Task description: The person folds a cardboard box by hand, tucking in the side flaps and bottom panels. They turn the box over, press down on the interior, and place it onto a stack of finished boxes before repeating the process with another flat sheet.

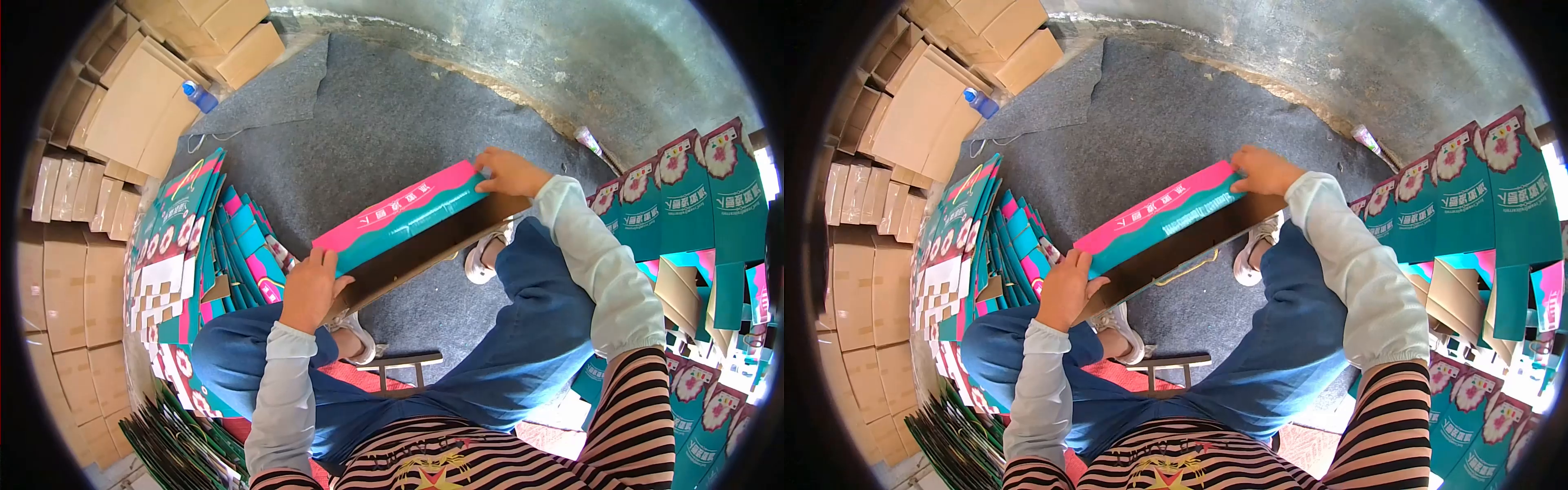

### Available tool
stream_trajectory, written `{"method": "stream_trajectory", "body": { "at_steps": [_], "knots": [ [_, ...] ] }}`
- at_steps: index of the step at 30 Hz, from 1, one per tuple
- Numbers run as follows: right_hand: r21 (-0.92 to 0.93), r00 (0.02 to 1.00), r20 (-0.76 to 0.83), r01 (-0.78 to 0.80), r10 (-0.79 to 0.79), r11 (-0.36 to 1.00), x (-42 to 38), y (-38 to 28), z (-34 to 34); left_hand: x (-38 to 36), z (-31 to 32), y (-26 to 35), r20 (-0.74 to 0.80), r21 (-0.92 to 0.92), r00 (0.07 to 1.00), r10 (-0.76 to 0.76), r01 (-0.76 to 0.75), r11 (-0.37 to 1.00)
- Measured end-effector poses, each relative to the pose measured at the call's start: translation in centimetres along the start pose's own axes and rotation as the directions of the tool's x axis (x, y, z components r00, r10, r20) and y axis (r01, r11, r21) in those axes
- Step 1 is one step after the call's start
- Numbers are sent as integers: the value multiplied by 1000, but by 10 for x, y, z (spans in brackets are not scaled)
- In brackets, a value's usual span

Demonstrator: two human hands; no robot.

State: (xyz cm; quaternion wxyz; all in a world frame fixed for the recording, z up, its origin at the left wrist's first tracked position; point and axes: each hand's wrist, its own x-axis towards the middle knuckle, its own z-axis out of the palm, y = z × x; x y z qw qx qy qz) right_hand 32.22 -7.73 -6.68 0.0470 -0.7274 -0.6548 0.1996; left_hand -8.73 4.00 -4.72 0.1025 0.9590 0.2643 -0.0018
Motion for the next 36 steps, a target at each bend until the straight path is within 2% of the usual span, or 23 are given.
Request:
{"method": "stream_trajectory", "body": {
  "at_steps": [2,5,8,11,12,14,15,18,21,24,27,32,35,36],
  "knots": [
    [-237,991,124,-25,56,971,9,-24,-4,-3,8,-10,-48,70,991,126,-123,990],
    [-522,990,61,141,-128,841,24,-64,-6,-2,7,-10,-98,64,989,114,-108,992],
    [-378,955,62,293,-292,878,42,-71,15,-6,-11,5,-13,55,984,-179,179,982],
    [-327,959,55,282,-279,902,49,-73,26,-8,-4,-8,-119,-209,976,-182,155,966],
    [-331,954,24,289,-298,898,48,-73,28,-6,-4,-5,-59,-379,971,-230,191,905],
    [-342,941,-45,302,-337,890,45,-73,31,4,-11,7,72,-666,954,-291,263,698],
    [-348,940,-53,298,-336,889,45,-74,33,9,-16,13,93,-655,973,-210,218,724],
    [-365,938,-85,284,-336,887,43,-75,36,16,5,14,230,-657,966,-120,245,712],
    [-364,936,-108,276,-334,890,39,-76,38,14,35,12,-59,-344,998,30,-49,938],
    [-363,942,-95,268,-322,892,41,-77,36,11,44,17,-18,-167,998,-52,48,985],
    [-352,946,-87,264,-313,898,41,-77,36,12,50,17,-3,-182,984,-176,173,968],
    [-373,944,-72,273,-321,887,38,-78,34,11,57,13,-1,-186,981,-192,188,964],
    [-425,966,-106,172,-238,889,27,-82,3,10,63,9,-63,-172,985,-159,146,974],
    [-401,985,-146,30,-96,916,22,-77,-9,10,66,9,-93,-172,985,-145,128,977]
  ]
}}
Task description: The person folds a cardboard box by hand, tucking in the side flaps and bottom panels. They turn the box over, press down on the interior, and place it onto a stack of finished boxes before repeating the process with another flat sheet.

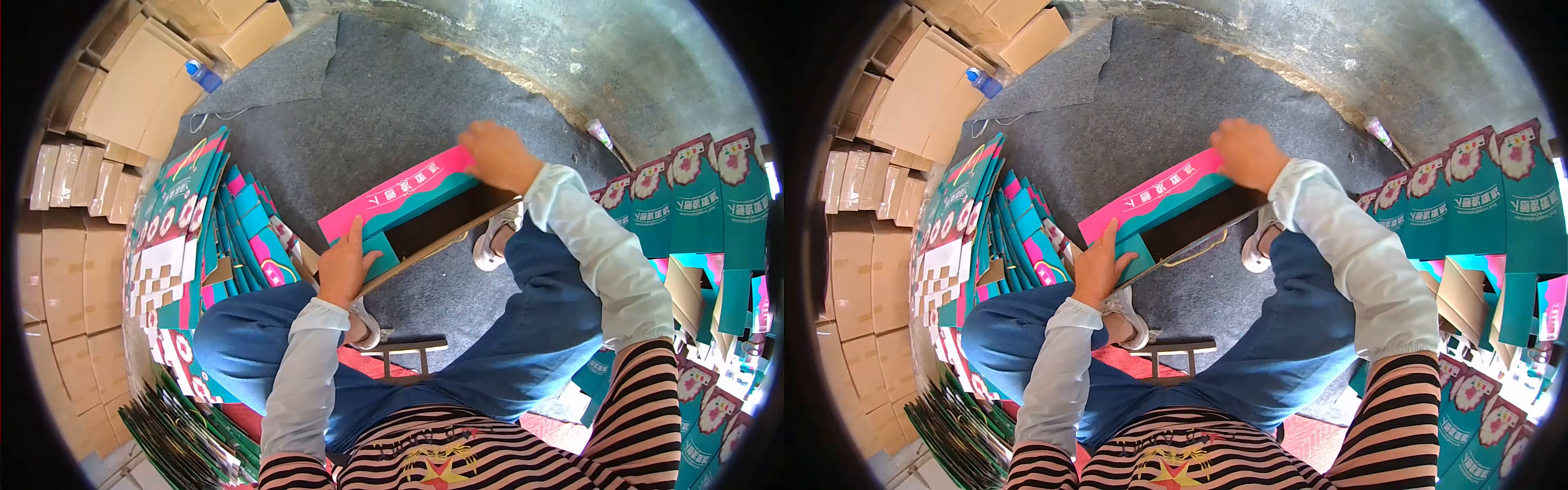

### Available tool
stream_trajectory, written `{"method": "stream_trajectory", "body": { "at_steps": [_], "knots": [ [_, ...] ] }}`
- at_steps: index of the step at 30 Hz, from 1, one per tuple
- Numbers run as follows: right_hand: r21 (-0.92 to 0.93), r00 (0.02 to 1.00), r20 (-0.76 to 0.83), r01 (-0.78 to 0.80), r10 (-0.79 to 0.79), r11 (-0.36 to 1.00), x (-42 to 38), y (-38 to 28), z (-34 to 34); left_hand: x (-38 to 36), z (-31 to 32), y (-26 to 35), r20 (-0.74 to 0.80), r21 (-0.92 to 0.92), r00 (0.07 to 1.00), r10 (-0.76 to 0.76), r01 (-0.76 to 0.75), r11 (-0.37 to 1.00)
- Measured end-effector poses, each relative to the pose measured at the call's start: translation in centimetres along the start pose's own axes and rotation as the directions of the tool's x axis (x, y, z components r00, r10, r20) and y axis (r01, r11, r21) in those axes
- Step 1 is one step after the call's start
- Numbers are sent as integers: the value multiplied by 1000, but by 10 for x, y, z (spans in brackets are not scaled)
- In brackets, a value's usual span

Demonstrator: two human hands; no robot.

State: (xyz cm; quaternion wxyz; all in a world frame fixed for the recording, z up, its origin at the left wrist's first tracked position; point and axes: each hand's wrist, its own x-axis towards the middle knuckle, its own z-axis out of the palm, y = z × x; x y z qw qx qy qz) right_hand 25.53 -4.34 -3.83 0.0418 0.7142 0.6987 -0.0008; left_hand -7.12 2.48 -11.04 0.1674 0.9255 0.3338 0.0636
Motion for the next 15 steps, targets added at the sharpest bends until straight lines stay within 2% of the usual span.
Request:
{"method": "stream_trajectory", "body": {
  "at_steps": [2,4,5,8,12,13,15],
  "knots": [
    [7,955,37,-294,294,956,-8,22,-14,0,0,-1,18,-7,1000,-15,15,1000],
    [260,885,302,-434,355,862,-15,28,-23,1,-3,2,42,5,999,-30,29,1000],
    [364,833,431,-511,346,778,-17,29,-25,2,-5,4,57,18,998,-41,40,999],
    [662,792,603,-563,94,494,-29,13,2,1,-5,3,86,13,995,-54,53,999],
    [606,831,553,-348,-63,715,-23,15,23,1,-3,2,50,28,998,-26,25,999],
    [507,849,524,-246,-69,826,-20,14,23,1,-3,2,49,29,998,-25,24,999],
    [399,842,536,-189,-61,897,-15,10,28,1,-2,2,49,35,998,-25,23,999]
  ]
}}
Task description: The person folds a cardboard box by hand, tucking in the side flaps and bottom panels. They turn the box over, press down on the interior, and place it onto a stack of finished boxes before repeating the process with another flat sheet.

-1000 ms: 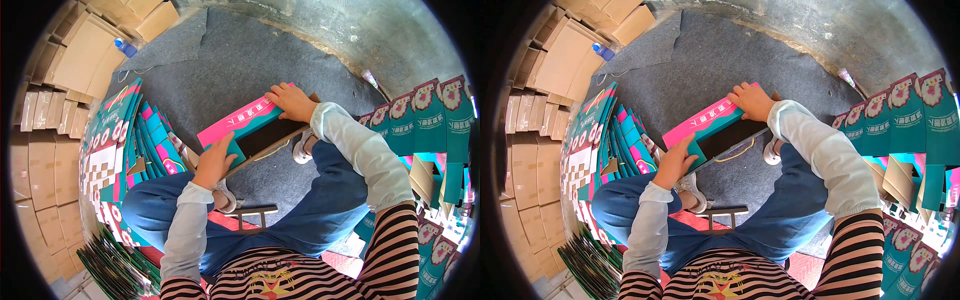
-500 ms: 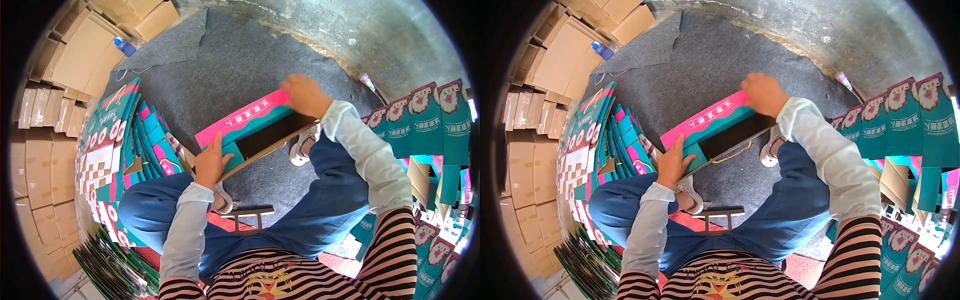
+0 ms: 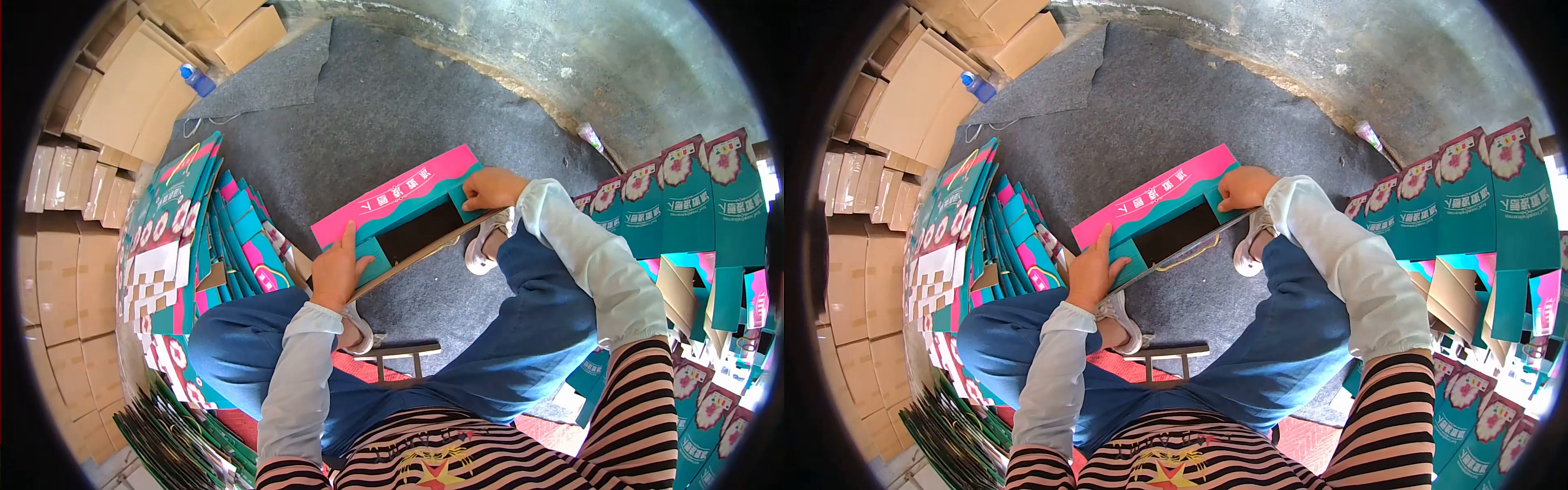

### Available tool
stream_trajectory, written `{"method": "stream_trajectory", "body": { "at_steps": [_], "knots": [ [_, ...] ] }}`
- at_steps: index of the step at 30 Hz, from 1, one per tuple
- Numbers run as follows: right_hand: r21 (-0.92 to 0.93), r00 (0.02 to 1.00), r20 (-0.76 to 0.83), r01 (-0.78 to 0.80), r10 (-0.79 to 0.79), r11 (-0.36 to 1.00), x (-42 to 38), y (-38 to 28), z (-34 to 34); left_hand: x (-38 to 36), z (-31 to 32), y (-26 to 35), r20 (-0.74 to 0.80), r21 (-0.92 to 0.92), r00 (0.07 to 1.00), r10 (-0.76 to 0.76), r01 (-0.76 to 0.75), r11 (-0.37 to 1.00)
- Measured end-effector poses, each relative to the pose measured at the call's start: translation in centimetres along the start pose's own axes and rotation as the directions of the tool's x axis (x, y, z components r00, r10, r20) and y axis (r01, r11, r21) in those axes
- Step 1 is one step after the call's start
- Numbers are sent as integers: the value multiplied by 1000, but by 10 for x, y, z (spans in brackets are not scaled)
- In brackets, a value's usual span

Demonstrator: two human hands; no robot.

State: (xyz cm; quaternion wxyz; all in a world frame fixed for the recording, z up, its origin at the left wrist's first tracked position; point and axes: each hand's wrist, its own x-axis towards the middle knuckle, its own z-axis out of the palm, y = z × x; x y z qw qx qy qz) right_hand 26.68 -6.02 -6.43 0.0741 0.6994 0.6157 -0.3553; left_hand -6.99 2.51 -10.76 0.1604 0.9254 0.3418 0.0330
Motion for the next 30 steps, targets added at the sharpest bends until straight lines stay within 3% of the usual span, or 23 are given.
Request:
{"method": "stream_trajectory", "body": {
  "at_steps": [4,9,12,14,17,18,21,24,30],
  "knots": [
    [-224,1000,-14,-10,7,974,14,-6,12,1,3,-2,-22,0,1000,21,-21,1000],
    [-246,998,-20,-55,51,968,19,-7,15,0,0,0,-28,-17,999,21,-21,1000],
    [-283,984,-104,-171,147,944,9,-14,11,-5,5,-4,-137,-55,990,-15,8,998],
    [-304,962,-189,-250,199,919,-2,-12,2,-4,-5,-1,-260,-34,957,-132,128,991],
    [-205,896,-363,-344,255,916,-9,7,3,-10,4,-11,-371,-24,902,-223,231,973],
    [-169,906,-299,-359,299,918,-9,10,1,-12,11,-20,-399,-19,886,-239,252,967],
    [-25,931,-236,-293,279,956,-5,24,8,-9,40,-53,4,-517,946,-325,280,809],
    [152,947,-169,-248,272,957,5,34,18,-7,38,-56,247,-642,877,-412,467,609],
    [164,961,-171,-189,216,968,10,37,19,-14,33,-48,204,-672,909,-363,400,624]
  ]
}}
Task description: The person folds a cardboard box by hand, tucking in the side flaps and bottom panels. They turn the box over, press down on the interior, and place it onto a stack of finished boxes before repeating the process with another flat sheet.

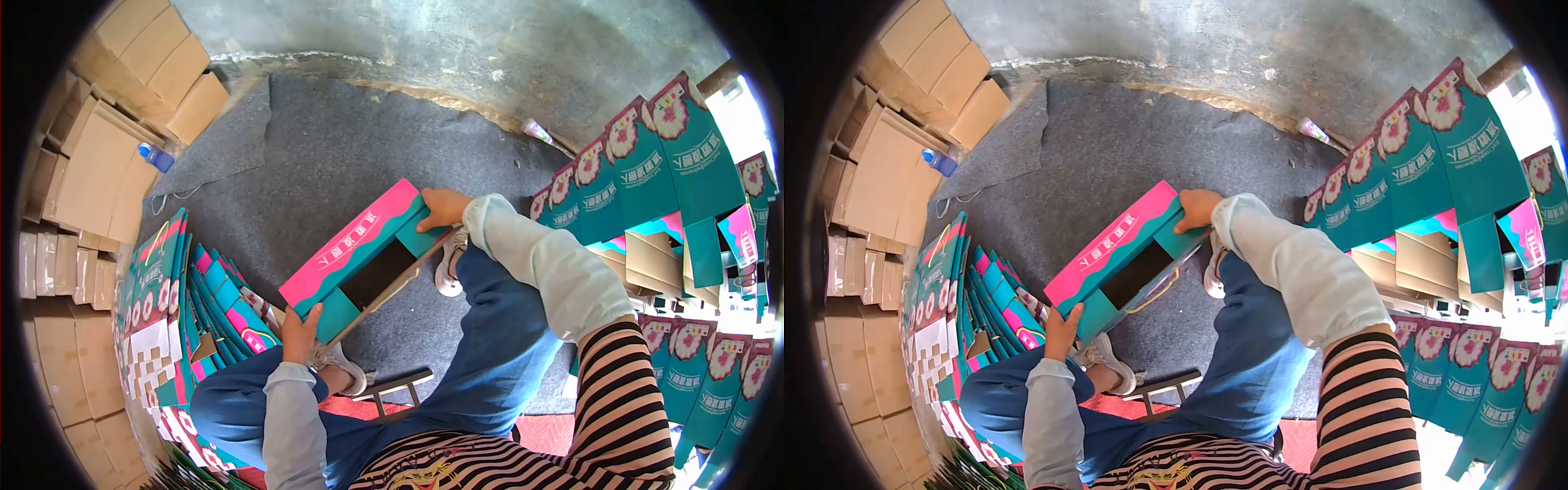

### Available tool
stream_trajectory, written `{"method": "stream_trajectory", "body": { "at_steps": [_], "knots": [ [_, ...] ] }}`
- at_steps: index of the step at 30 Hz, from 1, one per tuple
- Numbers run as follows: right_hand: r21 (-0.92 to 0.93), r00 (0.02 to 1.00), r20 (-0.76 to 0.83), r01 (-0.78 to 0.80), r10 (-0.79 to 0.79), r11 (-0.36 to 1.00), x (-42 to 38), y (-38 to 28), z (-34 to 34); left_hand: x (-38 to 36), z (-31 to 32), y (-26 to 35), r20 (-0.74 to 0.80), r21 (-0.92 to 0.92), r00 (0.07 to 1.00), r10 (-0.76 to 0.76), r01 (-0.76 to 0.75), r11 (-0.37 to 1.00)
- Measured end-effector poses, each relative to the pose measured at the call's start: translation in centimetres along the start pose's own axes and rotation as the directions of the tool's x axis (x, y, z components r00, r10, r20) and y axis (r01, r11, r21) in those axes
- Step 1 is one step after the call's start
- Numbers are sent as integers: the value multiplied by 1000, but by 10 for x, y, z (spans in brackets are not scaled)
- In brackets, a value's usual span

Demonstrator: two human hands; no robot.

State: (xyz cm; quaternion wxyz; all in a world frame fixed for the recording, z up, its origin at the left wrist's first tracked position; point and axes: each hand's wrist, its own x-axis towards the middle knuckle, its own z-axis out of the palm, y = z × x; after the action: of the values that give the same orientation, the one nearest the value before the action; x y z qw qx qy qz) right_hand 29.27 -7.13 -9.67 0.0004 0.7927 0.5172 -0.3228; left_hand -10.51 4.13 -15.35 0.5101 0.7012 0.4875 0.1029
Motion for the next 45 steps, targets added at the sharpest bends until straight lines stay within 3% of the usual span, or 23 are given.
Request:
{"method": "stream_trajectory", "body": {
  "at_steps": [3,4,6,9,11,12,13,16,18,19,21,22,23,27,28,29,34,38,43,45],
  "knots": [
    [31,982,-184,47,-41,998,-10,-4,-10,-4,-5,16,-130,43,975,181,-177,983],
    [18,950,-297,106,-96,994,-18,-12,-24,-6,-8,34,-202,86,955,218,-204,975],
    [-54,888,-452,68,-86,996,-42,-32,-63,-11,-18,75,-324,169,897,302,-259,951],
    [-156,637,-752,83,-173,984,-117,-61,-125,-2,-27,114,-457,156,742,491,-476,865],
    [-282,389,-879,44,-277,958,-183,-72,-160,-10,-19,175,-507,-113,689,518,-649,752],
    [-284,343,-906,-59,-248,957,-219,-70,-175,-18,-14,205,-536,-236,668,516,-705,668],
    [-228,271,-946,-159,-180,961,-259,-74,-187,-20,-6,230,-537,-186,623,569,-745,640],
    [-108,64,-993,-147,-100,983,-368,-71,-216,-49,26,329,-487,-37,458,744,-862,506],
    [-28,-41,-998,-208,-37,978,-437,-30,-227,-61,62,392,-533,-74,238,812,-969,235],
    [12,-68,-998,-248,-5,969,-476,4,-233,-72,80,420,-461,-141,244,853,-969,201],
    [1,-89,-996,-134,-11,991,-534,55,-233,-103,119,472,-350,-144,242,905,-968,203],
    [50,-79,-996,-70,45,996,-563,87,-227,-116,137,494,-490,-65,29,871,-998,-3],
    [100,-64,-993,-11,99,995,-592,120,-219,-132,155,509,-410,-150,81,909,-988,21],
    [185,-44,-983,-191,180,964,-669,237,-180,-166,226,539,-308,-199,17,951,-979,-47],
    [319,-67,-948,-191,312,928,-680,255,-173,-172,233,546,-294,-201,8,956,-978,-54],
    [334,-147,-939,-168,312,927,-683,274,-164,-179,239,551,-273,-207,1,962,-977,-58],
    [420,-176,-908,-355,381,835,-710,285,-167,-198,277,559,-193,-319,-20,981,-944,-82],
    [442,-168,-892,-511,419,737,-728,306,-172,-204,304,565,-266,-344,45,963,-938,-51],
    [541,-175,-839,-375,515,753,-735,343,-172,-205,328,569,-229,-414,183,956,-907,75],
    [572,-194,-820,-243,538,784,-730,345,-171,-205,330,567,-222,-431,201,954,-898,89]
  ]
}}
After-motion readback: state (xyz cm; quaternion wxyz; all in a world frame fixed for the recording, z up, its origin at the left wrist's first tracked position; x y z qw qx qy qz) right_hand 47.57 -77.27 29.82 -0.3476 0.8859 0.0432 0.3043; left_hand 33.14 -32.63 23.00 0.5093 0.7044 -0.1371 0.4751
